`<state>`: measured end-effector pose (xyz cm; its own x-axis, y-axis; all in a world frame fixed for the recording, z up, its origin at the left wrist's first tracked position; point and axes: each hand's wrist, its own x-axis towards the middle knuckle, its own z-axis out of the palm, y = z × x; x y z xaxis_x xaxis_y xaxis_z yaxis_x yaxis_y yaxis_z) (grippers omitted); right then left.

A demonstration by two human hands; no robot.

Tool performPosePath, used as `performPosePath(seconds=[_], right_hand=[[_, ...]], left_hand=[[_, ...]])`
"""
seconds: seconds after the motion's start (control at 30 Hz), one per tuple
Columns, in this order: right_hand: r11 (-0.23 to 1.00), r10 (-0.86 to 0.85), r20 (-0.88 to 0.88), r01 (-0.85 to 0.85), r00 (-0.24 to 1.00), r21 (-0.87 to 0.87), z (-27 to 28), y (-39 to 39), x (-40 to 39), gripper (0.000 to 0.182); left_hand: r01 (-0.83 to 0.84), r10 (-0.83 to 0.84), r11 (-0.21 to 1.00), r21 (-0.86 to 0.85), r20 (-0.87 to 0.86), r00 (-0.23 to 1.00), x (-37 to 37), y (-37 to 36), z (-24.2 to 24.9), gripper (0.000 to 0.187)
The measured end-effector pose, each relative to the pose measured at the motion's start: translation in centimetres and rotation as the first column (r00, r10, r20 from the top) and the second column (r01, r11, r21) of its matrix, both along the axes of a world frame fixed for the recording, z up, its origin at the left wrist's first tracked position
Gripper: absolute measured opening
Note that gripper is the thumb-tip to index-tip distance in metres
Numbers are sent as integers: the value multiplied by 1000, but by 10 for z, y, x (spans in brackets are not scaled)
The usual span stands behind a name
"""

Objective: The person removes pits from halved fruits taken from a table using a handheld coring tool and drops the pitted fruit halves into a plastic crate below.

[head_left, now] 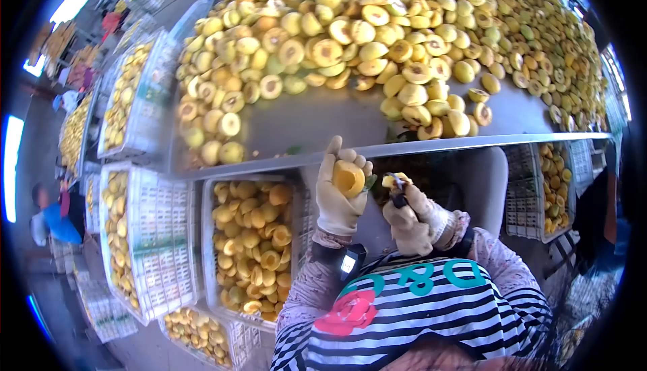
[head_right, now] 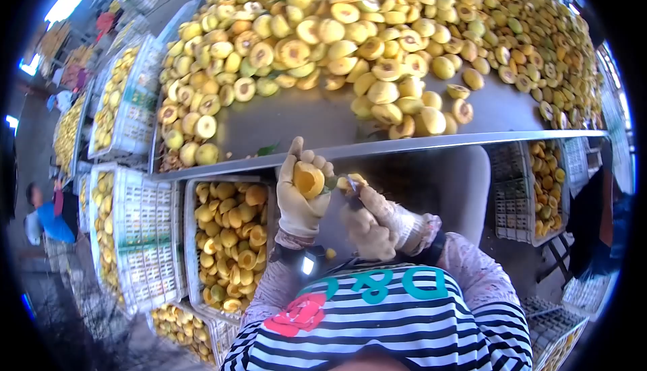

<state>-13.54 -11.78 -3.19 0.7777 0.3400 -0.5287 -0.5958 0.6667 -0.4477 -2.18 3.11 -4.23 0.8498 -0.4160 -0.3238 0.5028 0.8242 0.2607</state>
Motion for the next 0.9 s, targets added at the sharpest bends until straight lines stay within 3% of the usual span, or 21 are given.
performPosePath(seconds=[0.03, 0.1, 0.17, 0.23, 0.27, 0.3, 0.37, 0.4, 0.43, 0.5, 0.53, 0.57, 0.63, 0.67, 0.7, 0.73, 0.77, 0.8, 0.83, 0.9], right_hand=[[972, 233, 33, -232, 972, -29, 6, -4, 3, 52], [995, -36, -315, 4, 949, -100, -12, 3, 11, 49], [978, 9, -194, -49, 981, -201, -4, 9, 12, 48], [978, 25, -213, -68, 977, -197, -16, 9, 14, 48], [975, -21, -229, -31, 973, -222, -23, 8, 17, 48], [967, -74, -247, 10, 966, -253, -29, 8, 17, 48], [962, -77, -241, 8, 968, -273, -28, 12, 17, 45], [959, -75, -247, 2, 966, -285, -30, 14, 18, 45], [955, -80, -250, 2, 965, -298, -31, 14, 21, 45], [968, -54, -267, -15, 962, -249, -35, 19, 26, 44], [952, -31, -182, -26, 983, -304, -24, 22, 27, 43], [928, -23, -103, -18, 994, -372, -12, 25, 25, 42], [828, 49, 305, 133, 951, -545, 0, 25, 15, 41], [799, 1, 356, 213, 934, -562, 2, 32, 14, 42], [766, -38, 405, 287, 913, -575, -3, 33, 12, 42], [898, 73, 46, -45, 996, -437, -10, 18, 16, 42], [939, 264, -268, -310, 927, -148, -20, 3, 20, 42], [936, 252, -355, -320, 900, -147, -41, 1, 16, 44], [939, 269, -301, -319, 915, -130, -29, -4, 18, 47], [949, 270, -165, -291, 949, -122, -8, -7, 16, 48]], left_hand=[[-25, 28, 997, 77, -41, 999, -4, 11, 6, 30], [-82, 78, 986, 143, 34, 996, -6, 46, -17, 33], [-191, 170, 908, 372, 90, 981, -16, 85, -20, 34], [-321, 261, 712, 625, 189, 947, -27, 129, -26, 32], [-516, 2, 68, 854, 517, 856, -32, 168, -42, 33], [-658, -405, -537, 528, 523, 750, -39, 211, -63, 35], [-446, 141, -469, 763, 563, 815, -51, 285, -113, 37], [-248, 79, -756, 606, 460, 885, -60, 318, -130, 36], [-60, 60, -941, 334, 338, 939, -68, 351, -151, 36], [186, 224, -932, 310, 92, 970, -95, 421, -240, 35], [116, 73, -988, 100, -355, 932, -88, 443, -232, 38], [-81, -9, -995, -62, -739, 674, -73, 453, -225, 41], [-53, -25, -998, -32, -566, 824, -54, 422, -188, 32], [29, -11, -989, 148, -258, 966, -36, 381, -146, 31], [54, 78, -933, 356, 53, 996, -22, 339, -109, 30], [-211, -133, -889, 407, 211, 968, -11, 310, -92, 29], [-457, -311, -787, 415, 374, 874, -1, 282, -78, 29], [-635, -380, -611, 473, 528, 759, 11, 249, -67, 27], [-785, -382, -398, 476, 692, 613, 28, 204, -57, 26], [-883, -486, -200, 426, 739, 466, 31, 107, 3, 21]])
